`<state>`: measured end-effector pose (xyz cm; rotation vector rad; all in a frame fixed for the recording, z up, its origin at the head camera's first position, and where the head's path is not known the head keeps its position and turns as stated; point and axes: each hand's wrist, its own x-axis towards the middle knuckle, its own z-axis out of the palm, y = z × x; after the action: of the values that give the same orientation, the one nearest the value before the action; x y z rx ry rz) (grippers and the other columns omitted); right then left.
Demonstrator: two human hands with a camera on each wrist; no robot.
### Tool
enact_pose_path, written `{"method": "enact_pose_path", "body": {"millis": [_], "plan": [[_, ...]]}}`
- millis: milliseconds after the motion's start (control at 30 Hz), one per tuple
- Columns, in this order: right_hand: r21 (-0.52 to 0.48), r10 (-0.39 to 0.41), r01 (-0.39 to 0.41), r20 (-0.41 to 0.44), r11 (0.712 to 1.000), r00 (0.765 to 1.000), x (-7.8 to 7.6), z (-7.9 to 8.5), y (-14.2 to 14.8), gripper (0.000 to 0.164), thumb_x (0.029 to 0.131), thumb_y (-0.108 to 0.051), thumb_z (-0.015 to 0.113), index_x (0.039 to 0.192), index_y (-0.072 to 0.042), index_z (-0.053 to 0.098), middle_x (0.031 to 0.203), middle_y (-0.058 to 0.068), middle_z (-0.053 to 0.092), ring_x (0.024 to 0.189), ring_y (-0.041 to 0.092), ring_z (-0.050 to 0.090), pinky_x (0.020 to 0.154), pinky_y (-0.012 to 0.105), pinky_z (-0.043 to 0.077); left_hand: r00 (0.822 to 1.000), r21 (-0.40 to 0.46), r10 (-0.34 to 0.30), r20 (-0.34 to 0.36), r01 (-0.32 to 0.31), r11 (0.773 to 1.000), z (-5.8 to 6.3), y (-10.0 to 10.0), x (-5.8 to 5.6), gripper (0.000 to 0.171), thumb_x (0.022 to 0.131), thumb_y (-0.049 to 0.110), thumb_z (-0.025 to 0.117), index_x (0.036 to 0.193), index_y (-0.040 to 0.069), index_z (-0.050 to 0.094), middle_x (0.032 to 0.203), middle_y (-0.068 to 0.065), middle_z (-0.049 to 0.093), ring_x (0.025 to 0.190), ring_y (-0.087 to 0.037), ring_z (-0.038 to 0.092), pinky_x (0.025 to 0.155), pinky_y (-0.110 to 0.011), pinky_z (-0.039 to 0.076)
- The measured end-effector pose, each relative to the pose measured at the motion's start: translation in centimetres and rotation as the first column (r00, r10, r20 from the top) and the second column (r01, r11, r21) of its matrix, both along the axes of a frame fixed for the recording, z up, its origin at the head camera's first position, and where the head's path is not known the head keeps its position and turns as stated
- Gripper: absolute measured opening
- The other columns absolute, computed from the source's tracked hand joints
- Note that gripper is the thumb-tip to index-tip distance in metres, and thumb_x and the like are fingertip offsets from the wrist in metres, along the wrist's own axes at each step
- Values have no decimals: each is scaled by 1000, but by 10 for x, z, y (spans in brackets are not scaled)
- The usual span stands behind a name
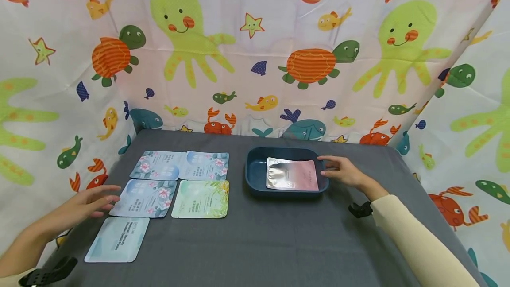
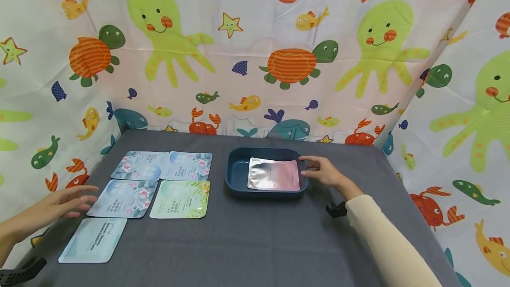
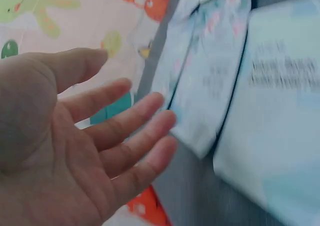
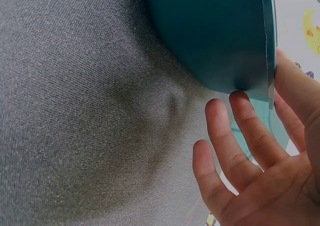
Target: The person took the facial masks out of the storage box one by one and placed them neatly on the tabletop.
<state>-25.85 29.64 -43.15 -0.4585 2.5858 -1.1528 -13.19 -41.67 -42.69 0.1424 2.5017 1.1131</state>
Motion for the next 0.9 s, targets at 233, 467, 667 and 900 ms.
{"method": "enact_pose_path", "body": {"millis": [233,467,667,900], "plan": [[-7,-9,9,7,1000,1000,0,-2,3,57,99,-18,66,149,0,46,155,33,39,135,54,46,103,63,48,988,103,-4,-154,20,994,16,48,-24,52,108,30,45,149,-2,40,141,-32,55,106,1,66,85,-27,57],[2,-7,7,-1,1000,1000,-1,-5,4,57,99,-21,67,149,-2,47,157,31,37,136,54,45,104,63,47,982,171,-22,-188,55,984,21,105,-50,49,108,32,47,147,2,45,139,-30,57,119,-38,64,96,-46,57],[2,1,-1,0,1000,1000,0,-6,5,57,99,-21,66,149,-2,47,156,31,38,135,54,46,104,62,48,986,224,-81,-148,113,968,19,146,-71,49,108,32,48,148,4,45,142,-29,55,124,-45,58,101,-53,53],[-7,-3,3,10,1000,1000,-2,-1,3,58,99,-20,66,150,-3,46,157,29,37,136,53,46,105,62,47,989,305,-91,-116,123,944,17,180,-91,47,109,32,46,148,6,45,143,-28,55,126,-42,58,105,-52,51]]}}
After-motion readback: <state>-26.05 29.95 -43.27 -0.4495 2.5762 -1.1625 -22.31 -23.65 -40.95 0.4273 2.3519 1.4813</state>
